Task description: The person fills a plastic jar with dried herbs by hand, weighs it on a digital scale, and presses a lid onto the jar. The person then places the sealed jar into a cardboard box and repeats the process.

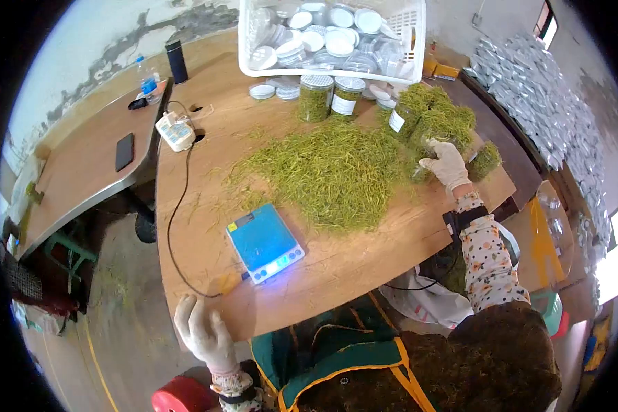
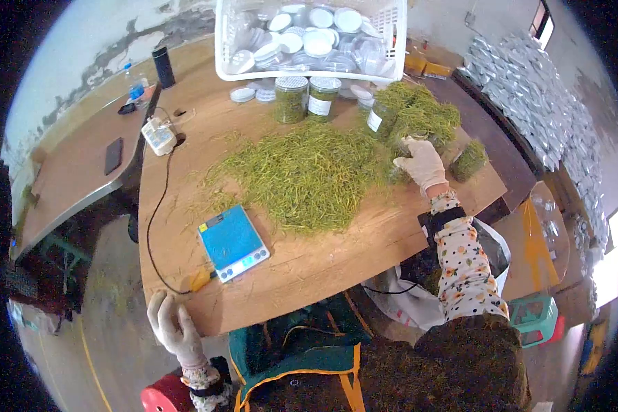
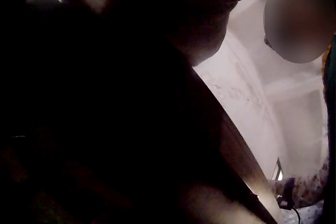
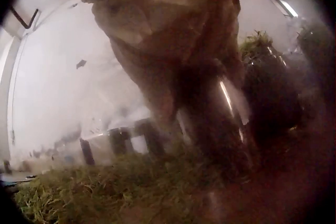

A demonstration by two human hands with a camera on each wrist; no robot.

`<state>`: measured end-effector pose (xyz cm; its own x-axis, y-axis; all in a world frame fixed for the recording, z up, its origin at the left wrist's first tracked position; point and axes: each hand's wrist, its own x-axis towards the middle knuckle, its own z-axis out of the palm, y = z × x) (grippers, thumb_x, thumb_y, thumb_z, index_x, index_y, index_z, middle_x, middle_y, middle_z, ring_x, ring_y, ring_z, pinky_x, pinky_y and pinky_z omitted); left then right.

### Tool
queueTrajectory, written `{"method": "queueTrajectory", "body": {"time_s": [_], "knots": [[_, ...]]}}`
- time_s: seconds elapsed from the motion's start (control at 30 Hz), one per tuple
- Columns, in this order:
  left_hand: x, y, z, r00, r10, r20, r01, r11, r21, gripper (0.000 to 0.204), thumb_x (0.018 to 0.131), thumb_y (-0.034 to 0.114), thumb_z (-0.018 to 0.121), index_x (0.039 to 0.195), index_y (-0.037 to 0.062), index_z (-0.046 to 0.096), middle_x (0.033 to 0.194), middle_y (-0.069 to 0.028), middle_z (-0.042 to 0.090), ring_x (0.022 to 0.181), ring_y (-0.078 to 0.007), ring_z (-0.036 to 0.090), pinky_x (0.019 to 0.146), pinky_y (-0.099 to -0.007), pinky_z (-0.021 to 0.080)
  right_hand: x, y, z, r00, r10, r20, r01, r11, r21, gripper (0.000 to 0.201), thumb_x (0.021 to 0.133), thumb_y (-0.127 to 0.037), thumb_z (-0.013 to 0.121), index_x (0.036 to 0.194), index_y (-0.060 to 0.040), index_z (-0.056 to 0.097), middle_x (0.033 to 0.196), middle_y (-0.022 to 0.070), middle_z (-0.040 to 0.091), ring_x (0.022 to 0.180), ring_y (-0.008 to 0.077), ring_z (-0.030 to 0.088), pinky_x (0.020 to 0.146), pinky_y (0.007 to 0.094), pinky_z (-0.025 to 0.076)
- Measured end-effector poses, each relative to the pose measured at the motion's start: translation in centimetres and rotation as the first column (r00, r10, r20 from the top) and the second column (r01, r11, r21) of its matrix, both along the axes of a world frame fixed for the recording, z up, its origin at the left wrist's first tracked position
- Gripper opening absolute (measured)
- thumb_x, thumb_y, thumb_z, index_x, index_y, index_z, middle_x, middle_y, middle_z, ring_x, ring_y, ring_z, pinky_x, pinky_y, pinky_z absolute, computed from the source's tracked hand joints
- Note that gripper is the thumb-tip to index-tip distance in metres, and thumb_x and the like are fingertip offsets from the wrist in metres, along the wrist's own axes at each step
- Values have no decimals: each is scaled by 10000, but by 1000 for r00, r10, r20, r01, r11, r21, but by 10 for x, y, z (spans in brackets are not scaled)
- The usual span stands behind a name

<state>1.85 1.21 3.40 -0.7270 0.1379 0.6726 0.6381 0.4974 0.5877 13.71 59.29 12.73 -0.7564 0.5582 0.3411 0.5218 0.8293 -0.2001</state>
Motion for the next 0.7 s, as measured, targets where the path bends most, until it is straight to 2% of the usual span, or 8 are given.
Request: {"method": "queueTrajectory", "body": {"time_s": [0.13,0.27,0.33,0.43,0.47,0.53,0.6,0.7], "knots": [[0,-3,3,999,-5,-52,2,999,-49,314,795,4,669,1108,12,657,1197,-184,612,1146,-383,567,1019,-479,447,1,13,-10,985,138,-106,-117,976,184,614,749,-287,804,1266,4,648,1286,199,647,1209,343,587,1044,392,456],[0,1,9,999,-15,-42,14,999,-34,286,776,3,697,1061,17,672,1140,-169,641,1100,-375,594,981,-456,476,-10,-19,31,912,122,-393,-141,990,-20,599,737,-173,834,1279,3,648,1315,171,645,1205,284,614,1048,338,448],[-2,2,7,998,14,-59,-16,999,-43,275,781,16,711,1054,20,676,1141,-164,644,1105,-372,597,979,-448,481,-28,-49,43,856,176,-485,-316,922,-223,561,750,-145,833,1267,-15,658,1289,142,655,1184,257,620,1041,334,454],[0,2,10,998,26,-60,-28,999,-24,273,792,34,720,1061,26,675,1147,-154,645,1119,-363,598,981,-444,483,-57,-134,59,711,469,-523,-614,777,-138,533,754,-129,829,1251,-31,665,1260,121,657,1177,246,613,1041,334,455],[-1,2,9,998,29,-51,-31,999,-32,283,792,36,724,1071,32,675,1158,-152,642,1123,-362,596,979,-444,484,-60,-178,73,719,501,-482,-655,721,-227,582,776,41,780,1326,-4,595,1350,78,598,1227,184,564,1056,312,449],[2,2,13,999,46,-20,-47,998,-45,290,791,34,722,1077,40,675,1164,-150,640,1124,-361,596,978,-444,484,-81,-218,65,649,584,-488,-739,635,-223,546,741,-135,820,1252,-34,656,1270,133,648,1252,277,552,1096,370,408],[0,2,12,999,36,-27,-37,998,-46,293,790,35,722,1079,44,676,1164,-149,640,1125,-362,596,978,-444,484,-98,-252,63,591,741,-320,-782,623,-1,529,791,-248,779,1262,-46,648,1303,156,632,1271,330,530,1101,395,402],[0,-1,12,999,22,-34,-24,998,-56,296,788,40,722,1080,48,676,1163,-146,641,1124,-363,595,975,-445,484,-122,-278,38,515,826,-231,-823,551,137,521,800,-253,755,1270,-57,647,1306,153,628,1284,333,515,1097,402,409]]}}
